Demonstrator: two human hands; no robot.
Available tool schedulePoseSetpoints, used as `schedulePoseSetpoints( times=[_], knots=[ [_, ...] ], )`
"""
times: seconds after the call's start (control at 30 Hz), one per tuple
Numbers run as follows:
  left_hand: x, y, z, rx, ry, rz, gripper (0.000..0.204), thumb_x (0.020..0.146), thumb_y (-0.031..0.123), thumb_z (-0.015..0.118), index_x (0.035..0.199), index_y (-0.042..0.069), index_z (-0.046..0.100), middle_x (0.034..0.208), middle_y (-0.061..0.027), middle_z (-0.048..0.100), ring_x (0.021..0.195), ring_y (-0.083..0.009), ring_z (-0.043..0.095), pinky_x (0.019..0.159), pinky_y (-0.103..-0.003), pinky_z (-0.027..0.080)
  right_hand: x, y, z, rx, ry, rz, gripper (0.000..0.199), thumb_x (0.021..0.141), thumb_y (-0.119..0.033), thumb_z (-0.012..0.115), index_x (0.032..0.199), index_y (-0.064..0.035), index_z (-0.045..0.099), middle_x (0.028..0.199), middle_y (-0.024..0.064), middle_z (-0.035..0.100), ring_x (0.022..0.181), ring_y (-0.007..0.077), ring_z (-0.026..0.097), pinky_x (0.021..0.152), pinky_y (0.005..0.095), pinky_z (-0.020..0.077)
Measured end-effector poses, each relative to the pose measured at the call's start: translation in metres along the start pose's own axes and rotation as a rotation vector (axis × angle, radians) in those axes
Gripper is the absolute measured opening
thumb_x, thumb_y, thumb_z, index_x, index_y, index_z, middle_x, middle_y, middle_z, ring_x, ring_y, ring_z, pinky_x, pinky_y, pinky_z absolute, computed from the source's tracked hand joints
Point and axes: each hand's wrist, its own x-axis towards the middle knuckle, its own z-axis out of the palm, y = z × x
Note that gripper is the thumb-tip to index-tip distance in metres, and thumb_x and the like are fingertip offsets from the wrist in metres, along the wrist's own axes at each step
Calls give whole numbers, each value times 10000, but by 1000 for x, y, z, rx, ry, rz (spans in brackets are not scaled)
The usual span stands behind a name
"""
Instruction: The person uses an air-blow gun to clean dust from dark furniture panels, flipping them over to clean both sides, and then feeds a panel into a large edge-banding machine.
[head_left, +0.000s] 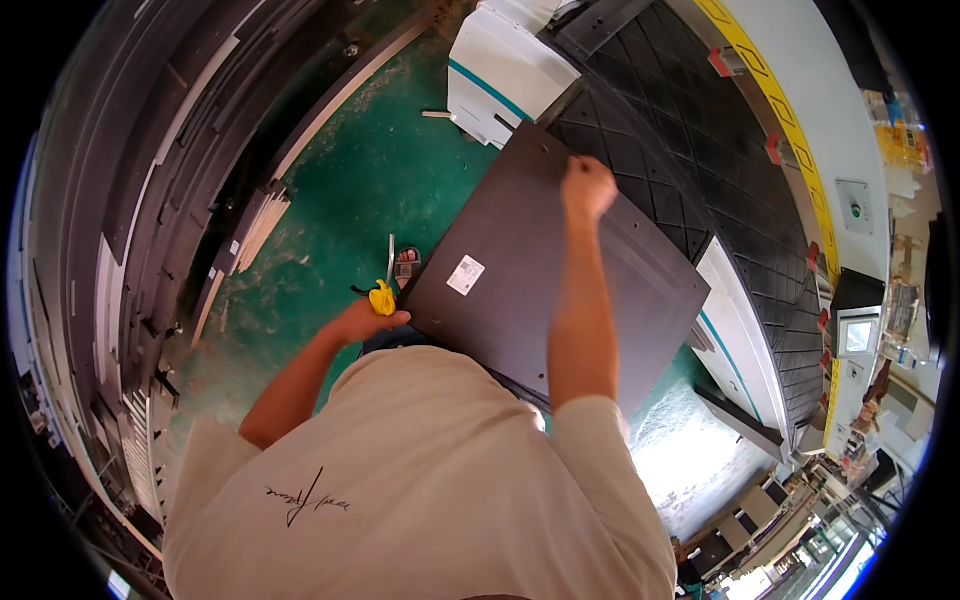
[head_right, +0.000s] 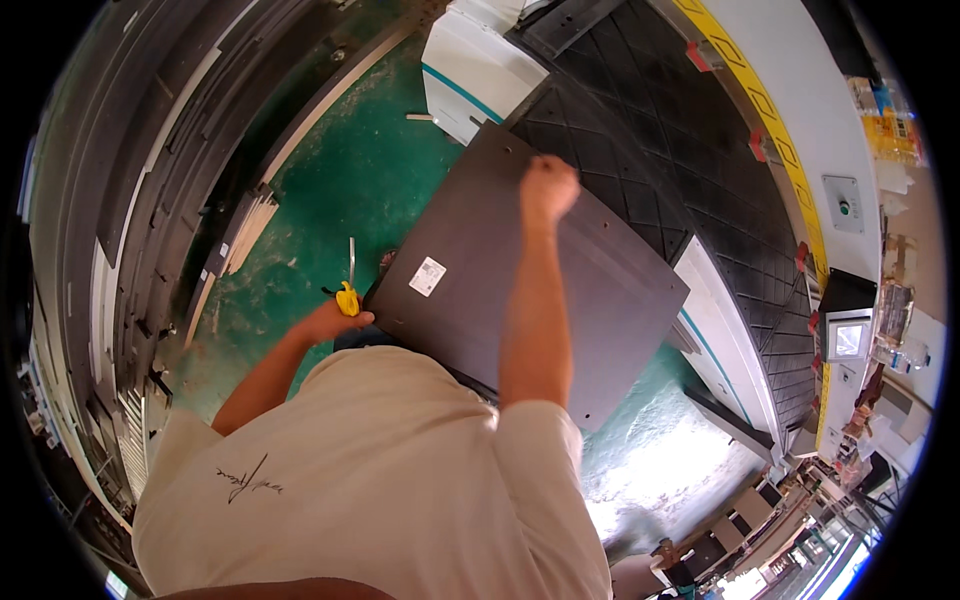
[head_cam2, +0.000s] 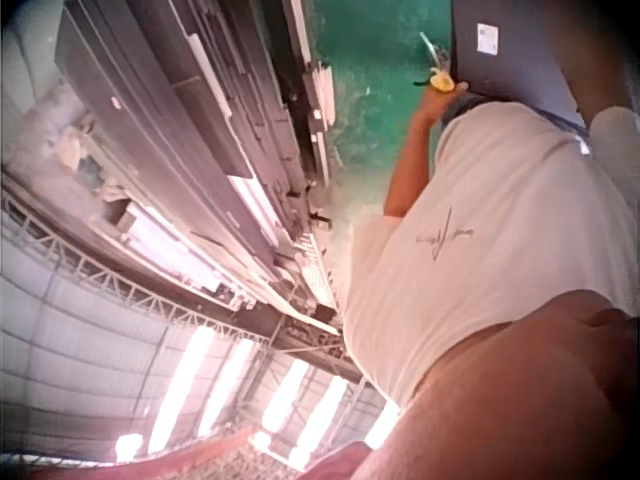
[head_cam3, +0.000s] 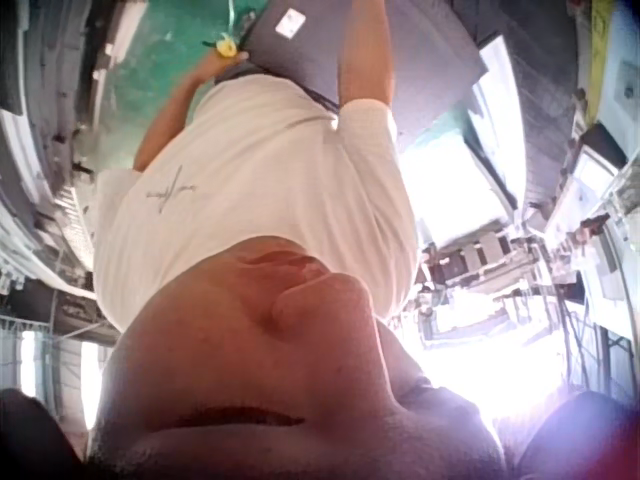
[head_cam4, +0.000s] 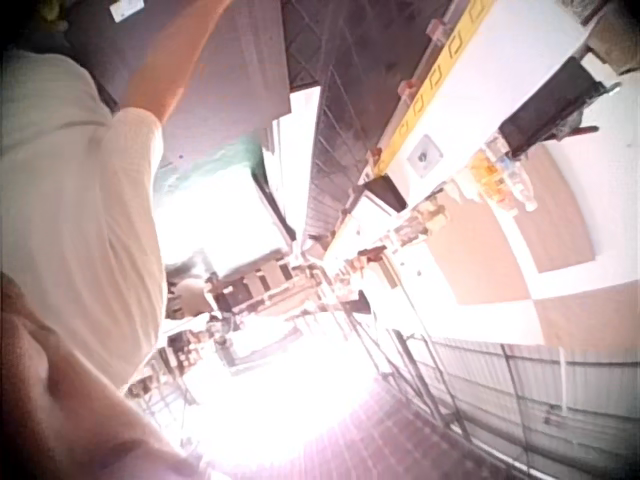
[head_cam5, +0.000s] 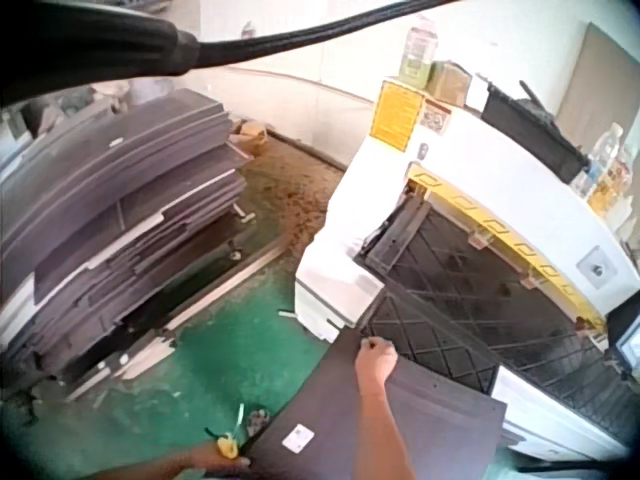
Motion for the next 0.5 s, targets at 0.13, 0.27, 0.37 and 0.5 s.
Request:
schedulePoseSetpoints(
  times=[0.13, 0.27, 0.37, 0.5],
  knots=[
    [-14, 38, -9, 100, 10, 98, 530, 893, 461, 809, 1153, 29, 644, 1001, -51, 668, 928, -158, 644, 838, -335, 539, 1, -93, 70, 34, -224, -143, 224, 834, -217, 682, 959, -89, 815, 976, 189, 756, 927, 395, 724, 885, 443, 571],
    [6, -33, -25, 81, 70, 66, 496, 907, 433, 793, 1194, 43, 685, 1056, -89, 726, 980, -190, 697, 847, -344, 559, -12, -82, 66, 140, -80, -87, 232, 849, -221, 696, 986, -71, 810, 974, 175, 765, 934, 374, 734, 869, 433, 572],
    [-4, -78, -69, 125, 181, -4, 433, 916, 377, 781, 1181, 43, 700, 1028, -93, 739, 892, -201, 727, 773, -347, 580, -2, -29, 40, 10, 130, -216, 165, 861, -194, 746, 951, -64, 792, 927, 173, 709, 843, 368, 705, 765, 466, 560],
    [-17, -211, -129, -64, 455, -160, 220, 929, 243, 712, 1039, 53, 690, 867, -41, 685, 701, -150, 657, 653, -310, 550, 23, -28, 24, -37, -56, -522, 134, 880, -168, 749, 947, -55, 774, 898, 168, 671, 862, 373, 683, 765, 454, 541]
  ],
)
